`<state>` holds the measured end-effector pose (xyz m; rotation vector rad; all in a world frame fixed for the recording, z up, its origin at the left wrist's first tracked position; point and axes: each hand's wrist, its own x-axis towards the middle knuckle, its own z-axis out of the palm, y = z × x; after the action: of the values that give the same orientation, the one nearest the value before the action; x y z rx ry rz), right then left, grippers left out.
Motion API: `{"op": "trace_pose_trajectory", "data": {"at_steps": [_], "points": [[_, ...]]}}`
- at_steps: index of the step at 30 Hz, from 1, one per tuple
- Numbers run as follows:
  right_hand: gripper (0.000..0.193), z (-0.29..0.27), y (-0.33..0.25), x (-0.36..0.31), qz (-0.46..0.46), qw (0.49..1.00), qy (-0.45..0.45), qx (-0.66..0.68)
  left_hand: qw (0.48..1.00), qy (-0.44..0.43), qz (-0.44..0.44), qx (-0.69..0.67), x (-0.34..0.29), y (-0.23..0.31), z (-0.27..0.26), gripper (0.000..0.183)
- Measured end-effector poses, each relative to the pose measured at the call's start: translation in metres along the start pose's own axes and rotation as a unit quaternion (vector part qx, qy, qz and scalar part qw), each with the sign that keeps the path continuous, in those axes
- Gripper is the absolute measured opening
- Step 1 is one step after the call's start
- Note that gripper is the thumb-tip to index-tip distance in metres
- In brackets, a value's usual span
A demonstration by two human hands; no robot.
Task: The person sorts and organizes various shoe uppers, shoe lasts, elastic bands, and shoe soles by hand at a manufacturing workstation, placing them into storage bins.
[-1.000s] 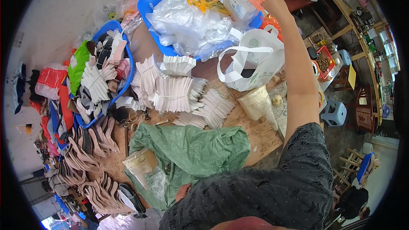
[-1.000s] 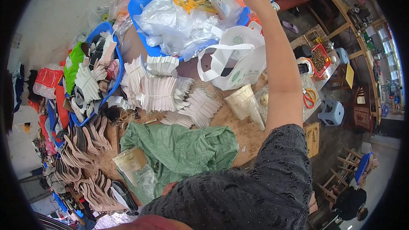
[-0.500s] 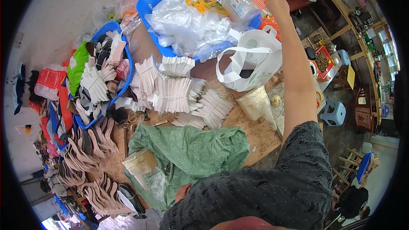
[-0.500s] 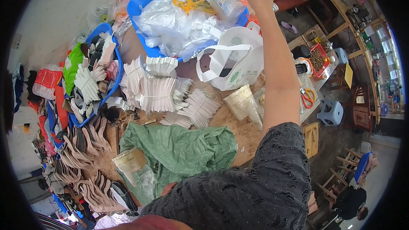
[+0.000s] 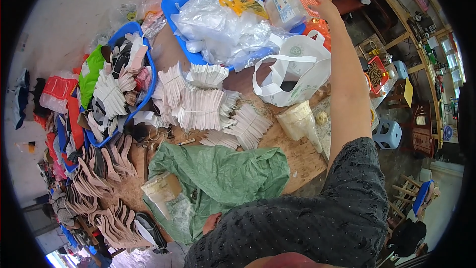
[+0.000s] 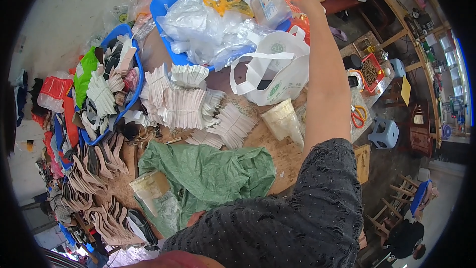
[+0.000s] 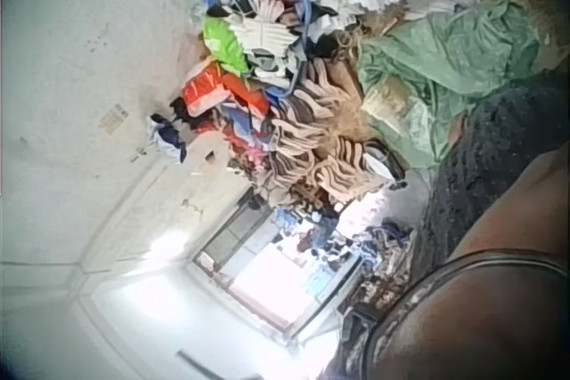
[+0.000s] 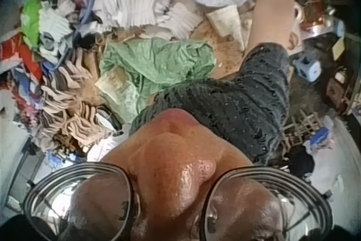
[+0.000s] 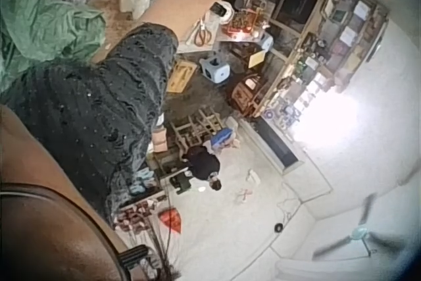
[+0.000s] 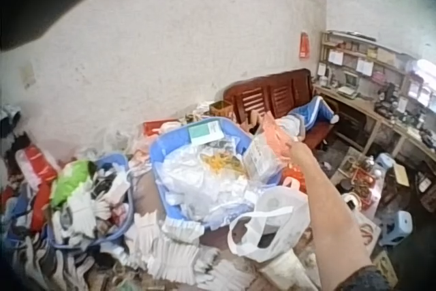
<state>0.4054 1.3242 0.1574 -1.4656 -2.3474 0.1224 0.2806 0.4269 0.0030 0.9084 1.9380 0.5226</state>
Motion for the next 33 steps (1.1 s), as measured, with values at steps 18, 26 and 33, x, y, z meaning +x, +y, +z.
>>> {"op": "trace_pose_trajectory", "data": {"at_steps": [18, 26, 33], "points": [[0.037, -0.003, -0.048, -0.026, -0.023, 0.989, 0.142, -0.031, 0.998, -0.051, -0.028, -0.001, -0.003, -0.036, 0.012, 0.030], [0.053, -0.009, -0.026, -0.013, -0.038, 0.994, -0.031, -0.097, 0.999, 0.043, -0.014, 0.017, -0.009, 0.019, -0.001, 0.027], [0.082, -0.001, -0.001, 0.017, -0.030, 0.995, 0.084, -0.037, 0.997, 0.013, -0.068, -0.044, -0.002, 0.013, 0.001, 0.026]]}}
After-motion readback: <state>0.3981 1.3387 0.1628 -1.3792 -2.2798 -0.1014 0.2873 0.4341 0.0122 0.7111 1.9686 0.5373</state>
